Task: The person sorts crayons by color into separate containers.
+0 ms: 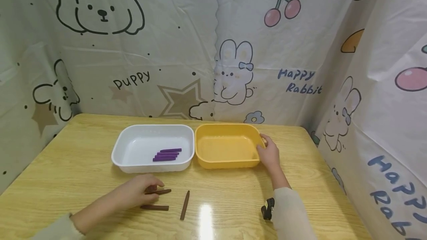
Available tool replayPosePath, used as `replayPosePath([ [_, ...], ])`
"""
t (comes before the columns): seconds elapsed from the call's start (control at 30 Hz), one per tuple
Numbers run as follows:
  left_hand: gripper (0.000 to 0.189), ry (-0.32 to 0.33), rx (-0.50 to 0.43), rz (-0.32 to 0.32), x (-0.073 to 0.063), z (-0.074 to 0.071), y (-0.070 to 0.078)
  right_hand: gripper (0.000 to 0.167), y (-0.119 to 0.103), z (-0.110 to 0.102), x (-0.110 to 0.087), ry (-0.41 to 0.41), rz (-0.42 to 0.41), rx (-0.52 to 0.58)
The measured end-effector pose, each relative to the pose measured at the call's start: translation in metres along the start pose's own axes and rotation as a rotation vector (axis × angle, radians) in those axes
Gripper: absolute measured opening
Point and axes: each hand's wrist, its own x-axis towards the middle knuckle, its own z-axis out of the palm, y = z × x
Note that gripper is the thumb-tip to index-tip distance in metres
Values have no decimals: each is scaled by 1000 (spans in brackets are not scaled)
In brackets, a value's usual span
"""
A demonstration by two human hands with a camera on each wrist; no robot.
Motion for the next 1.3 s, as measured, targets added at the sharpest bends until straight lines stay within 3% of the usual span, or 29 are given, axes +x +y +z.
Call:
replayPosePath([
  [0.6, 6, -24, -22, -99, 5, 1, 10, 50, 2, -1, -2, 9, 6, 3],
  [1.13, 7, 18, -20, 7, 13, -13, 15, 49, 0, 0, -2, 3, 11, 3],
  [1.3, 8, 5, -6, -3, 20, -20, 22, 49, 1, 1, -1, 11, 9, 17],
])
